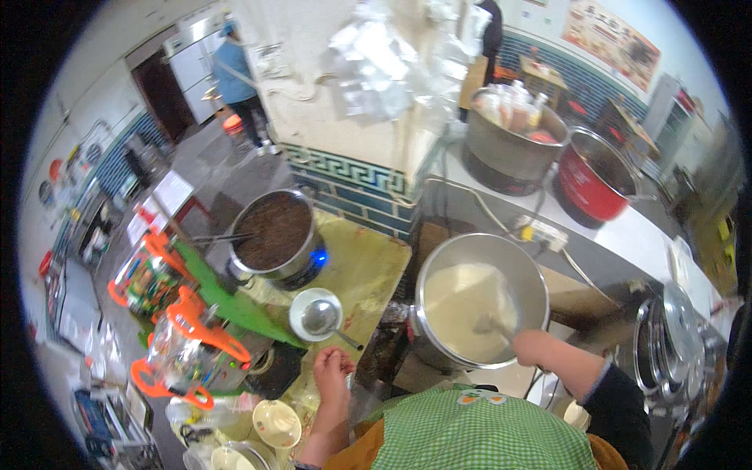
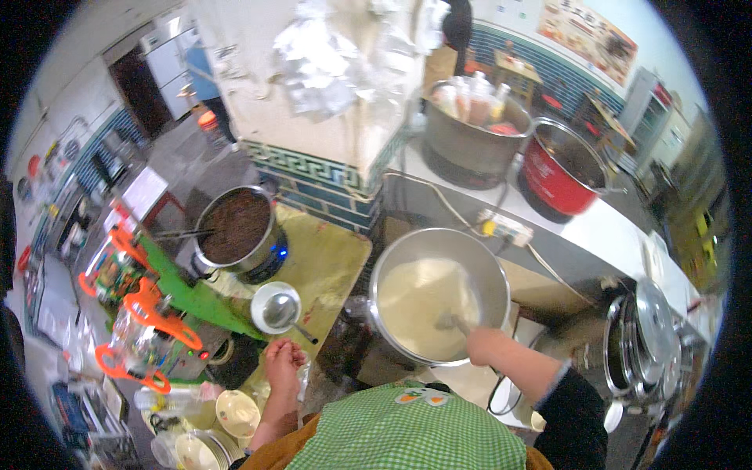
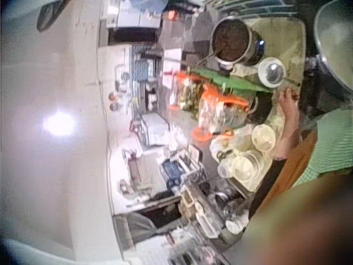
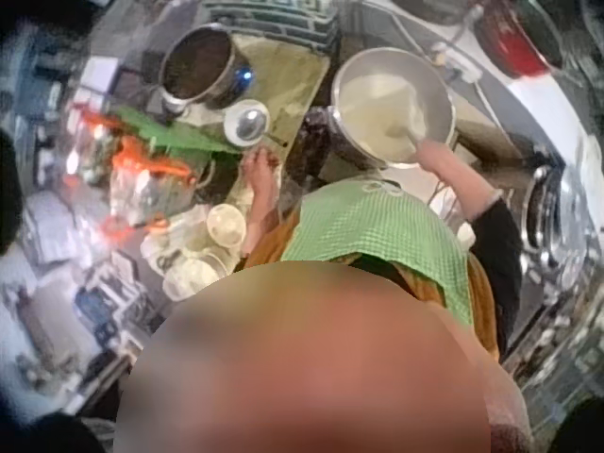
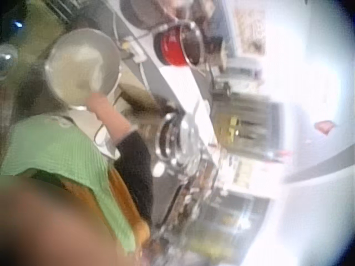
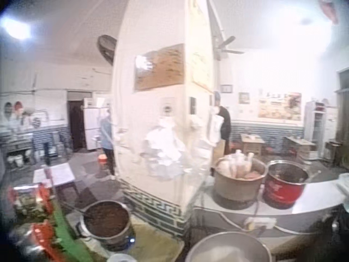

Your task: The person ladles a white liquid from a large pot into a bowl, stirs the pot, and covers it with a lid. They then walk to a refrigerator, open it, and remove a bowl of green vegetables and a plastic bag containing garlic cloves, placing them on a table.

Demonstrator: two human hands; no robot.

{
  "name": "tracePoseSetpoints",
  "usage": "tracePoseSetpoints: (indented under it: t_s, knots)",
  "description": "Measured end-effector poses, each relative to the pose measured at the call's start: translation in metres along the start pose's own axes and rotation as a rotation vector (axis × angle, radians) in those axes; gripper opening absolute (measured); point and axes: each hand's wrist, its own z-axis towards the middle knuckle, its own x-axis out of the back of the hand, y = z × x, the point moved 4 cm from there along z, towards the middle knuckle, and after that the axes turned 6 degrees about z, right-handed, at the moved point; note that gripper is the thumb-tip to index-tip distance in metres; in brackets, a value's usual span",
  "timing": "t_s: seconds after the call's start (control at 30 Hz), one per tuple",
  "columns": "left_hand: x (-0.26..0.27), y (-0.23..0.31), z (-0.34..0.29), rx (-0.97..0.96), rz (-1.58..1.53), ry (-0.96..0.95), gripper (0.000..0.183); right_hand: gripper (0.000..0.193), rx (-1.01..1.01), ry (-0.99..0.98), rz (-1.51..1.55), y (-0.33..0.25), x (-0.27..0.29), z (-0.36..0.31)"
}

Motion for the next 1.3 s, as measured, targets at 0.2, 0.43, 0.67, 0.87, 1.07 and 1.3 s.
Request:
tracePoseSetpoints:
  t_s: [0.2,0.43,0.67,0.87,1.07,1.3]
  knots:
    - [0.001,0.0,-0.006,0.017,-0.073,0.004,0.011,0.031,0.235,0.064,0.172,-0.041,0.014,0.009]
    - [0.013,0.012,-0.007,-0.031,-0.062,0.012,0.01,0.027,-0.106,0.341,0.196,-0.014,0.009,0.043]
    - [0.01,0.007,-0.011,-0.022,-0.054,0.005,0.011,0.027,0.101,-0.055,-0.004,-0.011,-0.002,-0.001]
    - [0.008,0.008,-0.009,-0.022,-0.049,-0.007,0.012,0.023,0.177,0.197,0.289,-0.04,0.008,0.028]
    - [0.02,0.009,-0.007,-0.075,0.045,-0.02,0.01,0.023,-0.068,0.355,0.312,-0.011,-0.002,0.038]
    - [0.016,-0.002,-0.011,0.026,0.015,-0.009,0.013,0.019,0.054,-0.098,0.267,-0.023,0.009,-0.011]
